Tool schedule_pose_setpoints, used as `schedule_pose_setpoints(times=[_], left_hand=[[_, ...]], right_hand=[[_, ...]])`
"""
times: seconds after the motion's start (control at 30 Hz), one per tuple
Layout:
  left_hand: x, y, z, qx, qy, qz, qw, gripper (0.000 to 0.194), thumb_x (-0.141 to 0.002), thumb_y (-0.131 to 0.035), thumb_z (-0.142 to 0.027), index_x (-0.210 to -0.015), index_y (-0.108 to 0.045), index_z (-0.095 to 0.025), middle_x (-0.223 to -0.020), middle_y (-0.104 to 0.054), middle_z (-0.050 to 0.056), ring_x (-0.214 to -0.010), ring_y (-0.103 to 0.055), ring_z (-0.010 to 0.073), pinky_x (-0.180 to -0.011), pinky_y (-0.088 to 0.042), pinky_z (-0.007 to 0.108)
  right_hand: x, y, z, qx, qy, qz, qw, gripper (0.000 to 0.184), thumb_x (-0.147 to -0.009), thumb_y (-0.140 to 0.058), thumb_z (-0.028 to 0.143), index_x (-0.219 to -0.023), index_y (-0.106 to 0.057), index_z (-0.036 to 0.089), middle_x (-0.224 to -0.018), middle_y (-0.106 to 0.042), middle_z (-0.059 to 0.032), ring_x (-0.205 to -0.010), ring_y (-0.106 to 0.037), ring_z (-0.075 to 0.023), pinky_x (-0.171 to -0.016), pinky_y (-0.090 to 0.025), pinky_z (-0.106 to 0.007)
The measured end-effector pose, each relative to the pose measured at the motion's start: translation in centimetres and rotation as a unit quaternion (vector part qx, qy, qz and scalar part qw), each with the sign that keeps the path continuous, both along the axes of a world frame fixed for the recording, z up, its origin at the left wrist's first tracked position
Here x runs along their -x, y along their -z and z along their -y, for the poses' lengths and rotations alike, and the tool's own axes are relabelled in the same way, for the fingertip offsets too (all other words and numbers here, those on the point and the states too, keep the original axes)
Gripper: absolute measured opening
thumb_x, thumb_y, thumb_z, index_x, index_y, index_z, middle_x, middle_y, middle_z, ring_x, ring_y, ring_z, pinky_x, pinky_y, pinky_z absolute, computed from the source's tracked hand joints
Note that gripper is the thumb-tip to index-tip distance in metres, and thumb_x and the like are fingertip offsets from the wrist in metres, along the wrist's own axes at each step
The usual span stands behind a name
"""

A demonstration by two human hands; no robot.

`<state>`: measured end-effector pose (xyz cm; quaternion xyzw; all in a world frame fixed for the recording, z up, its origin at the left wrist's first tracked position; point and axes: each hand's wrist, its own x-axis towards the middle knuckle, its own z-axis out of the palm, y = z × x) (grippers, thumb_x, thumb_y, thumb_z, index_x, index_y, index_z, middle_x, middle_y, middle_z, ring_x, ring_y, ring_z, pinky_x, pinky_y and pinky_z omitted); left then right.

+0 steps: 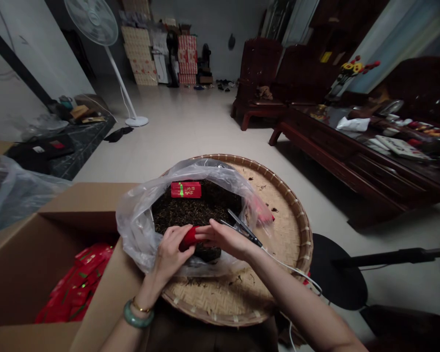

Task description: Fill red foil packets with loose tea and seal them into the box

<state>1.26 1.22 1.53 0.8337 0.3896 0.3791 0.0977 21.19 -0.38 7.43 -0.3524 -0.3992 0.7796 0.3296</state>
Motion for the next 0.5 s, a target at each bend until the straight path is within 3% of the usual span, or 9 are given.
schedule_pose_setpoints(times=[0.1,0.2,0.27,0.33,0.4,0.5], left_hand=[[0.2,0.1,-0.1,-0.008,-0.031,0.021,0.999,0.043,-0.076,-0.062,-0.016,-0.118,-0.056,-0.019,-0.108,-0.066,0.009,-0.097,-0.058,0.0242,-0.086,-0.05,0.042],[0.4,0.0,-0.1,0.012,-0.063,0.059,0.996,0.039,-0.075,-0.062,-0.017,-0.114,-0.058,-0.018,-0.108,-0.065,0.009,-0.098,-0.059,0.0234,-0.085,-0.051,0.041],[0.6,0.0,-0.1,0.028,-0.084,0.086,0.992,0.037,-0.075,-0.062,-0.018,-0.112,-0.059,-0.018,-0.106,-0.063,0.009,-0.096,-0.061,0.0226,-0.084,-0.052,0.039],[0.9,-0.1,-0.1,0.038,-0.097,0.1,0.99,0.036,-0.075,-0.062,-0.019,-0.111,-0.06,-0.018,-0.104,-0.062,0.008,-0.095,-0.061,0.022,-0.083,-0.054,0.038],[1.1,-0.1,-0.1,0.041,-0.104,0.1,0.989,0.036,-0.075,-0.061,-0.02,-0.111,-0.06,-0.018,-0.102,-0.062,0.008,-0.095,-0.061,0.0218,-0.083,-0.054,0.037],[1.5,0.0,0.0,0.051,-0.115,0.1,0.987,0.038,-0.075,-0.061,-0.022,-0.113,-0.059,-0.018,-0.104,-0.063,0.008,-0.095,-0.062,0.0222,-0.084,-0.054,0.037]], right_hand=[[-0.9,-0.5,-1.3,-0.037,0.026,0.013,0.999,0.067,-0.083,-0.039,0.068,-0.108,-0.065,0.012,-0.104,-0.068,-0.016,-0.105,-0.06,-0.0253,-0.094,-0.04,-0.043],[-0.9,1.0,-3.1,-0.142,0.124,0.138,0.972,0.051,-0.087,-0.042,0.055,-0.11,-0.062,0.014,-0.106,-0.066,-0.0137,-0.102,-0.061,-0.0235,-0.088,-0.046,-0.041],[-0.4,2.6,-4.0,-0.259,0.124,0.291,0.913,0.037,-0.083,-0.054,0.033,-0.117,-0.059,0.017,-0.116,-0.061,-0.0124,-0.108,-0.056,-0.0231,-0.093,-0.043,-0.041],[0.6,4.1,-4.6,-0.365,0.036,0.413,0.834,0.057,-0.074,-0.06,0.013,-0.129,-0.05,0.02,-0.131,-0.051,-0.0126,-0.121,-0.046,-0.0249,-0.101,-0.037,-0.043],[1.7,5.1,-4.9,-0.415,-0.052,0.497,0.76,0.076,-0.067,-0.062,0.004,-0.137,-0.04,0.023,-0.141,-0.039,-0.014,-0.129,-0.036,-0.029,-0.102,-0.036,-0.046],[3.0,5.4,-5.1,-0.431,-0.108,0.576,0.686,0.074,-0.068,-0.062,0.005,-0.135,-0.041,0.026,-0.138,-0.038,-0.015,-0.121,-0.041,-0.0319,-0.093,-0.043,-0.048]])
